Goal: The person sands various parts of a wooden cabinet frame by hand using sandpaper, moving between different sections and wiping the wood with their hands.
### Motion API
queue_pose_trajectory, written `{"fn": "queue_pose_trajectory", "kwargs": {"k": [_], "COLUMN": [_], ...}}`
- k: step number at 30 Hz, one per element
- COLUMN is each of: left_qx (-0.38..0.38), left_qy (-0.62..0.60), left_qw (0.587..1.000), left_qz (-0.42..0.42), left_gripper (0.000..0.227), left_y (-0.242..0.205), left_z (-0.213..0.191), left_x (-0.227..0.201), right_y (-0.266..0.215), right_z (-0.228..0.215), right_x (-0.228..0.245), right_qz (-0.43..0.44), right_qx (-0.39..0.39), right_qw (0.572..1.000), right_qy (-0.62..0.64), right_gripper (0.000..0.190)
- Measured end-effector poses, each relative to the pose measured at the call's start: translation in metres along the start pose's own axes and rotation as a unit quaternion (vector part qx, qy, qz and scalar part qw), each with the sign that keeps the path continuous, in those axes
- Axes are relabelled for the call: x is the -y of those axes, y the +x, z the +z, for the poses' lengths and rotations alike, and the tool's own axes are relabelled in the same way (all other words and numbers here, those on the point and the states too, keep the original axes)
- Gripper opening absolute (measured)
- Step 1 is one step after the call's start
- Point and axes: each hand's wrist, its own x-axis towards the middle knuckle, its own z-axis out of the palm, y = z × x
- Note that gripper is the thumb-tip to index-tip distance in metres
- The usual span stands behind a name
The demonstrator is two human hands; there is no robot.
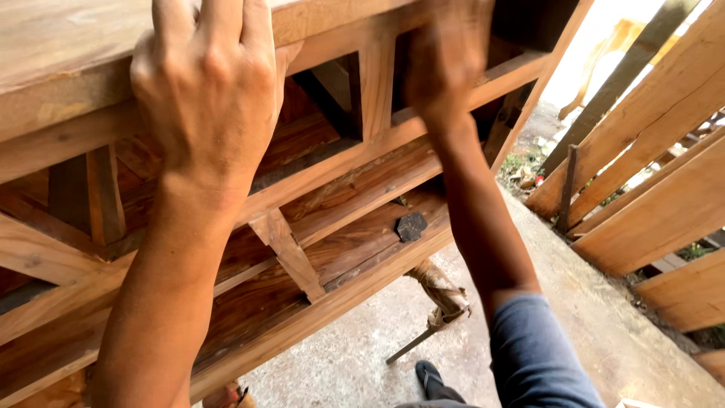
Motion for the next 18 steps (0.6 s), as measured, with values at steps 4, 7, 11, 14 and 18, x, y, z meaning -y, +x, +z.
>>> {"fn": "queue_pose_trajectory", "kwargs": {"k": [4, 7, 11, 14, 18], "left_qx": [0.063, 0.039, 0.035, 0.024, 0.039], "left_qy": [0.020, -0.068, -0.031, -0.100, -0.240], "left_qw": [0.996, 0.994, 0.995, 0.991, 0.966], "left_qz": [-0.057, -0.081, -0.085, -0.090, -0.087], "left_gripper": [0.011, 0.035, 0.022, 0.023, 0.024], "left_y": [0.008, 0.009, 0.009, -0.009, -0.055], "left_z": [0.001, 0.002, 0.025, 0.026, -0.003], "left_x": [-0.027, -0.060, -0.071, -0.077, -0.115], "right_y": [-0.009, -0.004, 0.005, -0.012, -0.010], "right_z": [0.010, -0.004, -0.007, -0.003, -0.002], "right_x": [-0.003, -0.022, -0.035, -0.035, -0.055], "right_qz": [-0.017, -0.106, 0.066, -0.169, 0.022], "right_qx": [-0.058, -0.053, -0.068, -0.090, -0.042], "right_qw": [0.998, 0.991, 0.995, 0.976, 0.999], "right_qy": [-0.025, -0.059, -0.014, -0.104, 0.002], "right_gripper": [0.022, 0.022, 0.022, 0.027, 0.013]}}
